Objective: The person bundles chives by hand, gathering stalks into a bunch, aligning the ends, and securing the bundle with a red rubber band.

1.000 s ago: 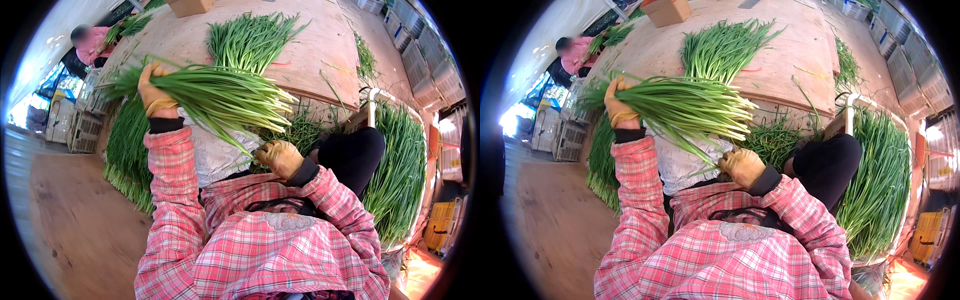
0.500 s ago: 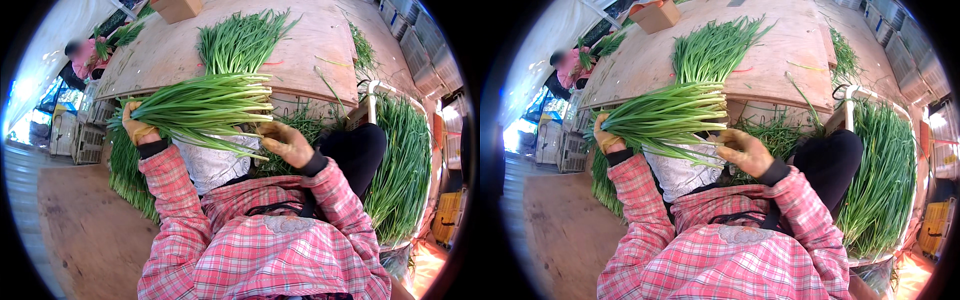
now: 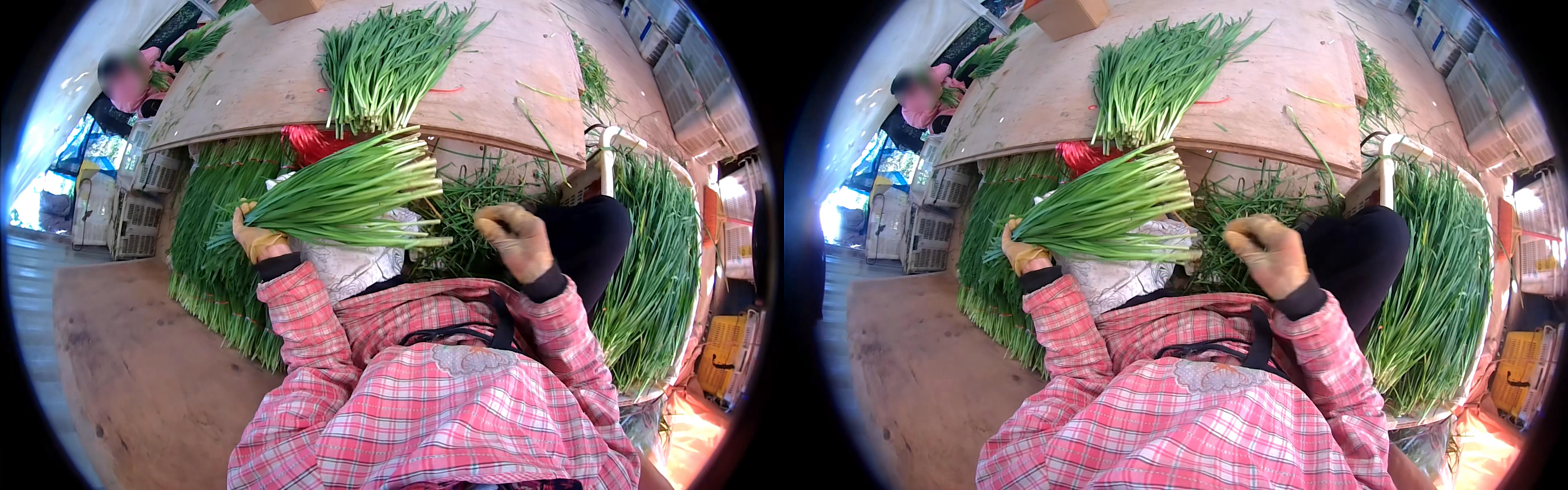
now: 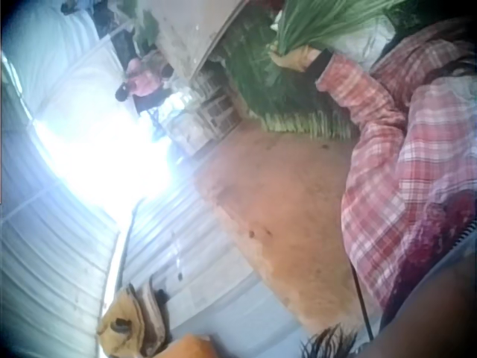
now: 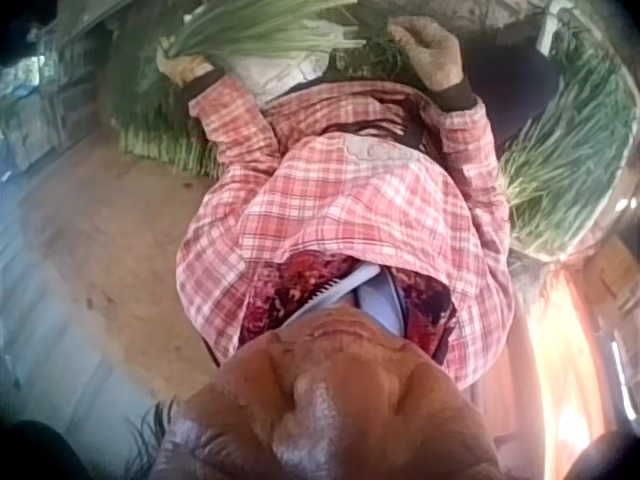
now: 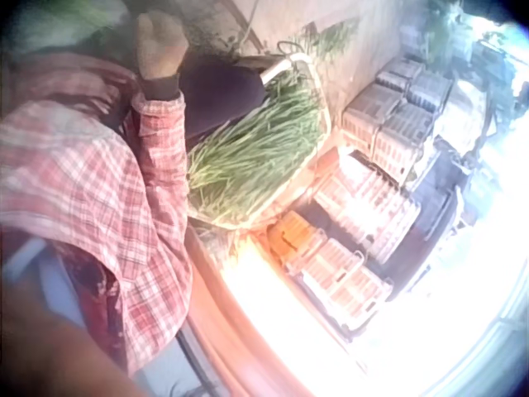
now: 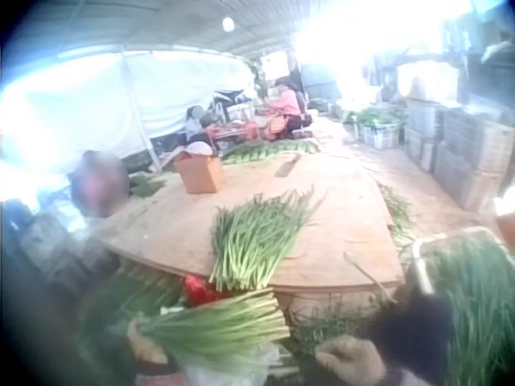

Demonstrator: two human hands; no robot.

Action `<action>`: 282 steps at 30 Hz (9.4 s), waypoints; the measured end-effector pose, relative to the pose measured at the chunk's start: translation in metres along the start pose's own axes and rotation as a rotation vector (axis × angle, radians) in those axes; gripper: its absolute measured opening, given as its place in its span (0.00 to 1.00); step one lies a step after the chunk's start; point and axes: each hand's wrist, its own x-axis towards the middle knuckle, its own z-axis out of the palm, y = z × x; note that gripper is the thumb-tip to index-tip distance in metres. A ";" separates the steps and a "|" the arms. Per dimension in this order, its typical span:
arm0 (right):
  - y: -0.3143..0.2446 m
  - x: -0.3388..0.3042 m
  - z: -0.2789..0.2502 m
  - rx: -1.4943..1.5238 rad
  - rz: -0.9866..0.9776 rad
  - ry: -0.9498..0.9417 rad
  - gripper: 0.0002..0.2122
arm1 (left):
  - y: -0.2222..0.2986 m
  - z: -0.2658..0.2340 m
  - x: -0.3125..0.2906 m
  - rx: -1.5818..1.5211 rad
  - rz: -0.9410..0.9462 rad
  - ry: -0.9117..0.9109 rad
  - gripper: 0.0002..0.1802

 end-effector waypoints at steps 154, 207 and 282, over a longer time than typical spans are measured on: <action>0.001 0.010 0.090 0.684 0.506 -0.326 0.20 | 0.016 0.052 0.008 -0.841 -0.534 -1.306 0.15; 0.022 -0.008 0.031 0.320 0.487 0.045 0.07 | 0.003 0.059 -0.038 -0.737 -0.202 -1.168 0.14; -0.017 -0.001 0.031 0.056 0.421 -0.261 0.07 | 0.015 0.106 -0.059 -0.951 -0.085 -1.986 0.23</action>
